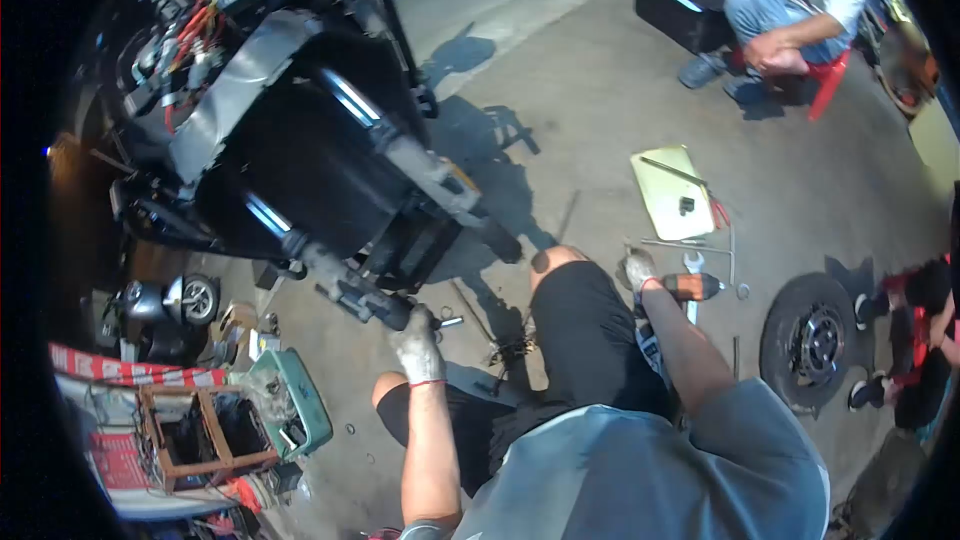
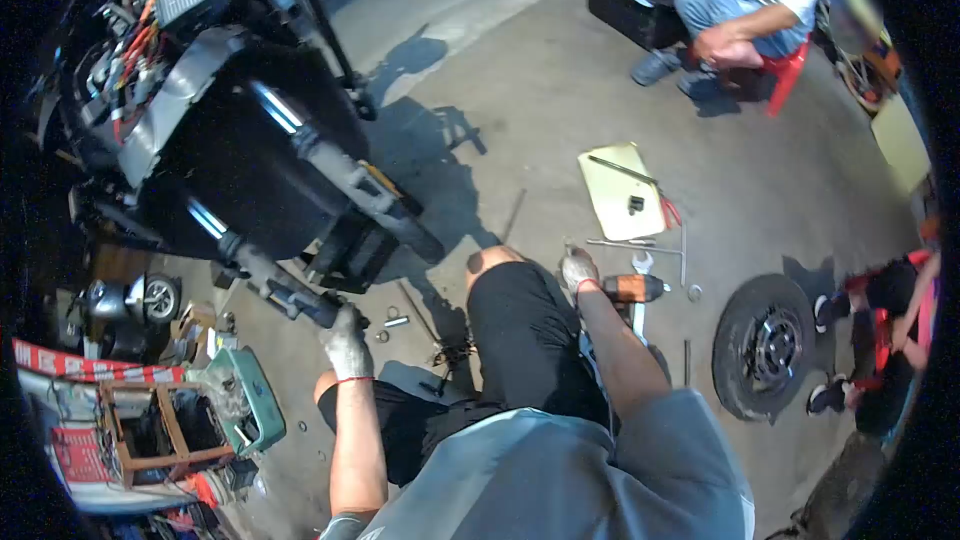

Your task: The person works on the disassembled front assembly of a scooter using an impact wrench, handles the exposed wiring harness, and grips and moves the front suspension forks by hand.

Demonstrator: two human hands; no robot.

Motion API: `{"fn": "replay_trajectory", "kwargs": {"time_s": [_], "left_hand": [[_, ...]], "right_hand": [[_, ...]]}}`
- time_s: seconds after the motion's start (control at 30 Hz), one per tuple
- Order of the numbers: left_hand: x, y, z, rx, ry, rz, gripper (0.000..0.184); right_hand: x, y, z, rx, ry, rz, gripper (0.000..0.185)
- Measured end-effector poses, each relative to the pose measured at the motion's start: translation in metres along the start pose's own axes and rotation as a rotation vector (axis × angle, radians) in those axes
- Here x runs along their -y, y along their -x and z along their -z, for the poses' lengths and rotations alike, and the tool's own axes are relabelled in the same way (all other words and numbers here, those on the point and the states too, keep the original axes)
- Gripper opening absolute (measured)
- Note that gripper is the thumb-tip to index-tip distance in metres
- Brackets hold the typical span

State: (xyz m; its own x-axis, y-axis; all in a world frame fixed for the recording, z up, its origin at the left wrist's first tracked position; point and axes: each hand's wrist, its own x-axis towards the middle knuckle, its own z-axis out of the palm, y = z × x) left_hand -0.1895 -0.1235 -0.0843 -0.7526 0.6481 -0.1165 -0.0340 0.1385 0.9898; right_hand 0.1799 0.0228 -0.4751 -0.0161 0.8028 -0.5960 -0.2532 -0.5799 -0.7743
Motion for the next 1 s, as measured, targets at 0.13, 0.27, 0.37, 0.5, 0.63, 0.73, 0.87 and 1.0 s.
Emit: {"fn": "replay_trajectory", "kwargs": {"time_s": [0.13, 0.27, 0.37, 0.5, 0.63, 0.73, 0.87, 1.0], "left_hand": [[0.01, -0.007, 0.002, -0.009, -0.019, -0.058, 0.022], [0.013, -0.015, 0.001, -0.096, -0.2, 0.015, 0.017], [0.041, -0.027, 0.007, -0.055, -0.05, -0.091, 0.019], [0.019, -0.019, 0.005, -0.084, -0.201, -0.138, 0.014], [-0.01, -0.006, 0.001, -0.058, -0.141, -0.051, 0.017], [0.017, -0.014, 0.008, -0.011, -0.106, -0.152, 0.021], [0.016, -0.012, 0.012, 0.049, -0.068, -0.113, 0.023], [-0.001, -0.004, 0.012, 0.009, -0.035, -0.148, 0.02]], "right_hand": [[0.001, 0.022, -0.026, -0.246, 0.431, 0.111, 0.013], [-0.029, 0.023, -0.019, -0.285, 0.778, 0.058, 0.019], [-0.056, -0.002, -0.012, -0.294, 0.961, 0.033, 0.024], [0.038, 0.033, -0.046, -0.109, 0.756, 0.125, 0.038], [0.185, 0.157, -0.155, 0.096, 0.285, 0.311, 0.047], [0.252, 0.245, -0.223, 0.387, 0.14, 0.394, 0.048], [0.275, 0.269, -0.274, 0.359, 0.791, 0.494, 0.046], [0.261, 0.249, -0.299, 0.267, 0.601, 0.463, 0.026]]}}
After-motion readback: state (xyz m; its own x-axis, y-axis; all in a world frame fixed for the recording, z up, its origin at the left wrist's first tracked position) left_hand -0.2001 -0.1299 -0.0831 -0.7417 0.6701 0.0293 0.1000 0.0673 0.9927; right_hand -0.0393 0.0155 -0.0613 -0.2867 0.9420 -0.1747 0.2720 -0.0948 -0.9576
